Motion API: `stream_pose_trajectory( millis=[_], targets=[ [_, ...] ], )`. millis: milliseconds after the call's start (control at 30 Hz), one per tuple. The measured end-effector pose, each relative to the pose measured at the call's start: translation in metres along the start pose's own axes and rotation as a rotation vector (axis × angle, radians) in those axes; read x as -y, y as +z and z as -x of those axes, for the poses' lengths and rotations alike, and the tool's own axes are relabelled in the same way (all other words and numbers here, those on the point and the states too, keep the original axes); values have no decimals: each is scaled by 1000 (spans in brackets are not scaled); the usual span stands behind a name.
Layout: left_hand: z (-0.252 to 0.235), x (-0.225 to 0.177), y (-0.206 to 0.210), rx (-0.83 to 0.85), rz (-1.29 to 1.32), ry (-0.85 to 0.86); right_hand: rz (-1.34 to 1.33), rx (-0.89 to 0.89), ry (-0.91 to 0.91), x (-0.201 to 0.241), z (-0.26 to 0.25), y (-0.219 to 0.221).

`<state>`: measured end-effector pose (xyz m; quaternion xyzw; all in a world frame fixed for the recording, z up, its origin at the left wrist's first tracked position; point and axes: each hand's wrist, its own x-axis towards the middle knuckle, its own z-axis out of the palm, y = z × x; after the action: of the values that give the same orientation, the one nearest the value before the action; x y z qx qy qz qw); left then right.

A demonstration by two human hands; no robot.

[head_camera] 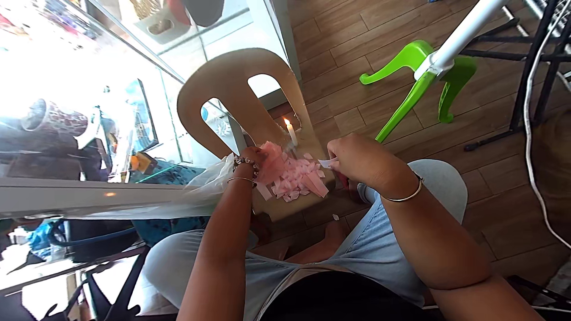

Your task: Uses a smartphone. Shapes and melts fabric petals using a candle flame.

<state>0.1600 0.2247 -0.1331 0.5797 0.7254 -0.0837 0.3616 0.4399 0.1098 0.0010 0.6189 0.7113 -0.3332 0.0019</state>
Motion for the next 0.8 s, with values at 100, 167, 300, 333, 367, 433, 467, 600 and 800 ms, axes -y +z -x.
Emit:
stream_pose_trajectory(
  millis=[100,167,300,333,367,433,467,600,800],
  targets=[
    [-3,-1,1,14,11,-9,8,-1,-1,-1,-1,1],
    [-2,-3,-2,-45,-28,5,5,-2,3,-1,-1,1],
    [24,-19,0,-155,-128,135,-17,-19,-4,-1,2,1],
    [35,-26,6,-132,-167,232,-17,-23,-7,0,2,1],
    [47,-32,14,-91,-214,361,-17,-24,-9,0,3,0],
    [66,-40,43,10,-338,643,-13,-18,-8,0,3,-1],
    [72,-40,62,32,-416,769,-10,-14,-12,0,3,-1],
    [80,-38,112,-27,-846,1052,8,-5,-4,1,3,-3],
    [81,-38,118,-76,-702,1075,30,26,13,3,2,-6]
  ],
)
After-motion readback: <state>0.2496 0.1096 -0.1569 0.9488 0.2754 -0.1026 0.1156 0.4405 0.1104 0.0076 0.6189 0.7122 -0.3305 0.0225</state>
